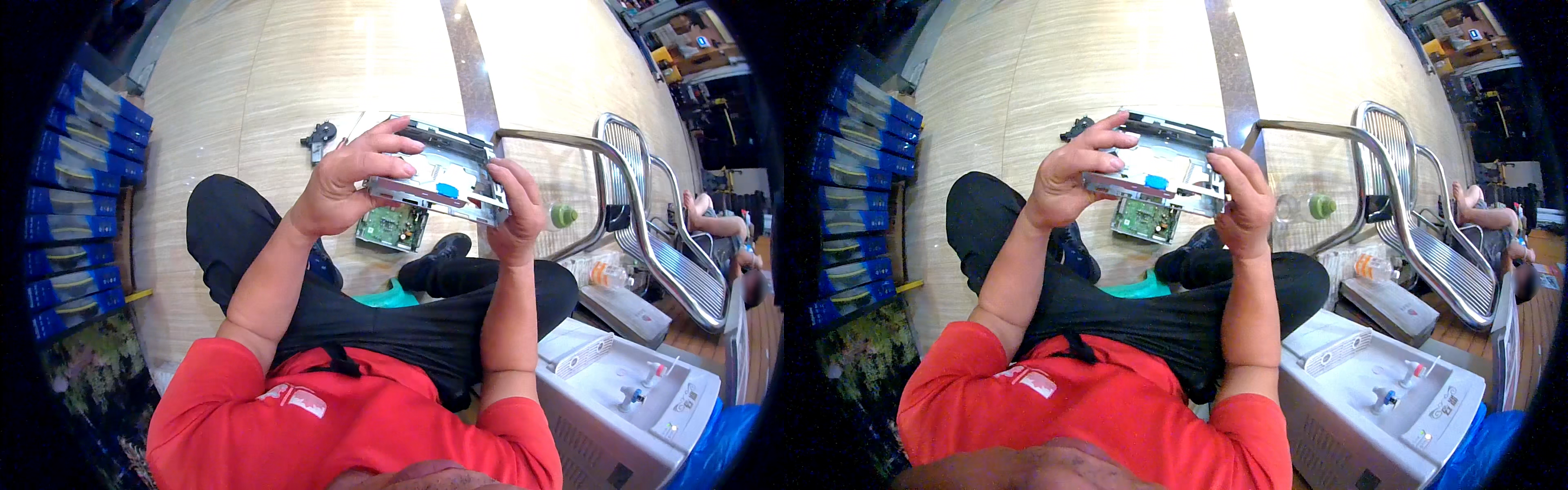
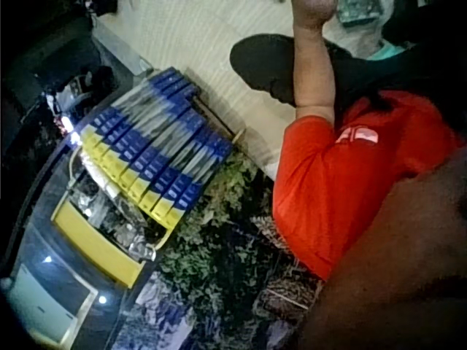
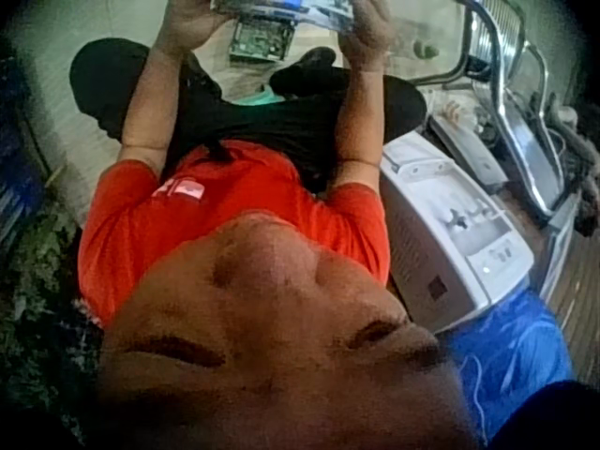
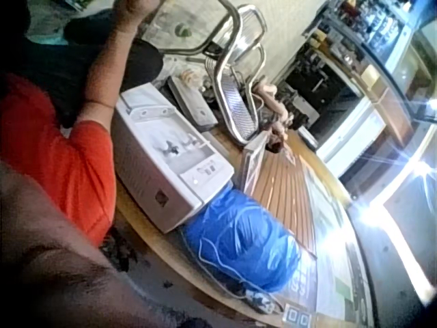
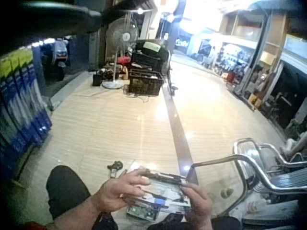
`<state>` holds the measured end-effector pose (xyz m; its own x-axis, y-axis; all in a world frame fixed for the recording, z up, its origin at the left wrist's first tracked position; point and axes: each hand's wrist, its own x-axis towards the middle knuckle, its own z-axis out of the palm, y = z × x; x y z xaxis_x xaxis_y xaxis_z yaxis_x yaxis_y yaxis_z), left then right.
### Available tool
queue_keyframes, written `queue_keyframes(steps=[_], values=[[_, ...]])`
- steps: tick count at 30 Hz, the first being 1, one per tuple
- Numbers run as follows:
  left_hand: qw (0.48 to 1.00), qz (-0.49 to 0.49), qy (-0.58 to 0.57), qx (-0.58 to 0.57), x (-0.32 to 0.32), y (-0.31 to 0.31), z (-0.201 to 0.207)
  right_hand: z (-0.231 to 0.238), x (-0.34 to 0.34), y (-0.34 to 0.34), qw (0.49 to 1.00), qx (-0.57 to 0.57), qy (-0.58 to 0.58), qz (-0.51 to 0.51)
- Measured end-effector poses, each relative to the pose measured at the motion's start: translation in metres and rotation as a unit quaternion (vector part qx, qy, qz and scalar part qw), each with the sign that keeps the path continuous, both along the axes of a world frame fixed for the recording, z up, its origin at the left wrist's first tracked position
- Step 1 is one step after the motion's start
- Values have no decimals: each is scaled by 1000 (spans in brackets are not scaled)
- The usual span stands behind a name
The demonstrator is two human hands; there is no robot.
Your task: The person disassembles a car audio head unit by removing the top metal cover and internal mechanical components by hand and using a screwdriver.
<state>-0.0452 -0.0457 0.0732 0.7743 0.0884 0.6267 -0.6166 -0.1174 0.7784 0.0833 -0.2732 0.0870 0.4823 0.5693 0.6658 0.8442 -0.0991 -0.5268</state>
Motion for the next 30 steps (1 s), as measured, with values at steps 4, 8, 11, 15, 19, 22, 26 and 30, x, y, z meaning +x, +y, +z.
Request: queue_keyframes(steps=[4, 8, 11, 15, 19, 22, 26, 30], values=[[1000, 23, 15, 10, -1, 1, -2, 2, -2, 7, 1000, -2, -19, -8], [992, 13, 111, -66, -2, 1, -12, -2, -6, 5, 1000, -8, 14, -5], [968, 13, 206, -145, -6, -3, -10, -6, -8, -2, 990, -28, 134, 15], [986, 7, 141, -87, -3, -3, -14, -8, -6, -1, 992, -17, 120, 27], [997, 55, 43, 21, 0, -8, -2, -6, -7, -1, 999, -9, 31, -10], [984, 158, 19, 78, 1, -8, -4, -5, -6, -4, 999, -20, -24, -27], [980, 183, 16, 75, 4, -8, -8, -4, -5, -2, 998, -17, -49, -36], [979, 183, 30, 88, 4, -9, -9, -3, -7, 0, 998, -24, -32, -46]])
